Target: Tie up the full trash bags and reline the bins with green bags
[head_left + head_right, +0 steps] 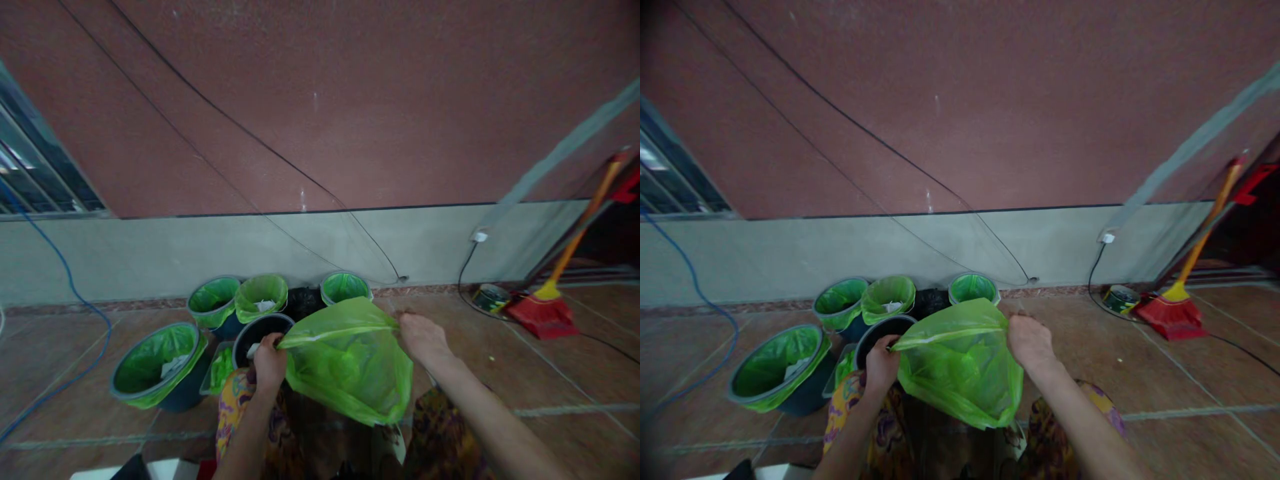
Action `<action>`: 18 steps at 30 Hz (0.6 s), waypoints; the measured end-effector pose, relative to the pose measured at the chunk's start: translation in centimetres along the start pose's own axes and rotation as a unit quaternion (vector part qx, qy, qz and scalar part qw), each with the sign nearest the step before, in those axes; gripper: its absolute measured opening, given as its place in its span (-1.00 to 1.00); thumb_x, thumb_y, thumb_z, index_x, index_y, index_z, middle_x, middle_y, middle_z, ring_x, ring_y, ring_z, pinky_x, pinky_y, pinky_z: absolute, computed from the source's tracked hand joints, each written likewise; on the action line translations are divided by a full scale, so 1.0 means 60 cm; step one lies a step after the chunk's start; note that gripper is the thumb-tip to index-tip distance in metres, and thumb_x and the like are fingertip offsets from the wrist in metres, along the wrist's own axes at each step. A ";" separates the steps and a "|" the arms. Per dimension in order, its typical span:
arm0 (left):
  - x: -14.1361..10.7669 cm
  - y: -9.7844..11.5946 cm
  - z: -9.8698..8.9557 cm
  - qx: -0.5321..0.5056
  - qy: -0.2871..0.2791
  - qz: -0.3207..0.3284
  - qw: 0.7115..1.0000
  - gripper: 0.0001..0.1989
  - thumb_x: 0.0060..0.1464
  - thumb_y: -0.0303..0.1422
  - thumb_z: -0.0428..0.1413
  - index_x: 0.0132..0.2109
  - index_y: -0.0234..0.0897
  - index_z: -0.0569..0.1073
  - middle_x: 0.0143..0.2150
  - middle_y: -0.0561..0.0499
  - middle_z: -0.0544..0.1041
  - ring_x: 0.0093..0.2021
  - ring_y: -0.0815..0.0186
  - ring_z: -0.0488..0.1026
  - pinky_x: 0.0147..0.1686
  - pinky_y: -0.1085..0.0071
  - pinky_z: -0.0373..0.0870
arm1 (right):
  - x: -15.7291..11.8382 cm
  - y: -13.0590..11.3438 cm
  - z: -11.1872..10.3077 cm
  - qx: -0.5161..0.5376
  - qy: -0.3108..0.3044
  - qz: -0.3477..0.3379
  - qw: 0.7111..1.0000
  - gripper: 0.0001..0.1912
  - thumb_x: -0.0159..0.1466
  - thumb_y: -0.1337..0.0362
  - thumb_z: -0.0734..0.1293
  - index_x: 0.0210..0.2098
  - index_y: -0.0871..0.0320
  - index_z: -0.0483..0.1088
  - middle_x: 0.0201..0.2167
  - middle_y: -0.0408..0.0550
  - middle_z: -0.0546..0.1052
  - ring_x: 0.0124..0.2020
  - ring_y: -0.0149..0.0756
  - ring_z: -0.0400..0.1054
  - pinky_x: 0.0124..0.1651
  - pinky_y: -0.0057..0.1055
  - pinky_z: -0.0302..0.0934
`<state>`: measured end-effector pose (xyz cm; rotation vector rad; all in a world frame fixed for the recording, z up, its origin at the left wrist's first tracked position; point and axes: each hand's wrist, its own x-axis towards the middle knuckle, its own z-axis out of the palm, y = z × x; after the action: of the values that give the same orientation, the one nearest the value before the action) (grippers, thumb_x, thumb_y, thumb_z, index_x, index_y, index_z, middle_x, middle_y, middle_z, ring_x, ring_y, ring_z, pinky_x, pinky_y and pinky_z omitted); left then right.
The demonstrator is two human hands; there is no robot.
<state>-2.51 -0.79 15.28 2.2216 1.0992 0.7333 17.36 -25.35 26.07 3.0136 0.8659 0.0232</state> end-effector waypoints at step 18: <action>-0.017 0.019 0.007 0.064 -0.015 -0.013 0.998 -0.63 -0.07 -0.61 0.01 -0.11 -0.37 0.55 -0.15 -0.17 0.59 -0.12 0.16 0.53 -0.08 0.34 0.41 | -0.012 -0.029 0.050 0.404 -0.063 -0.175 0.896 -0.51 0.31 0.03 0.17 0.14 0.11 0.36 -0.07 0.03 0.56 -0.17 -0.28 0.46 -0.10 -0.38 0.31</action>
<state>-2.14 -2.33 15.56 2.3111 1.1882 0.6329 15.89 -24.23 23.07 3.4061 1.7500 -0.6956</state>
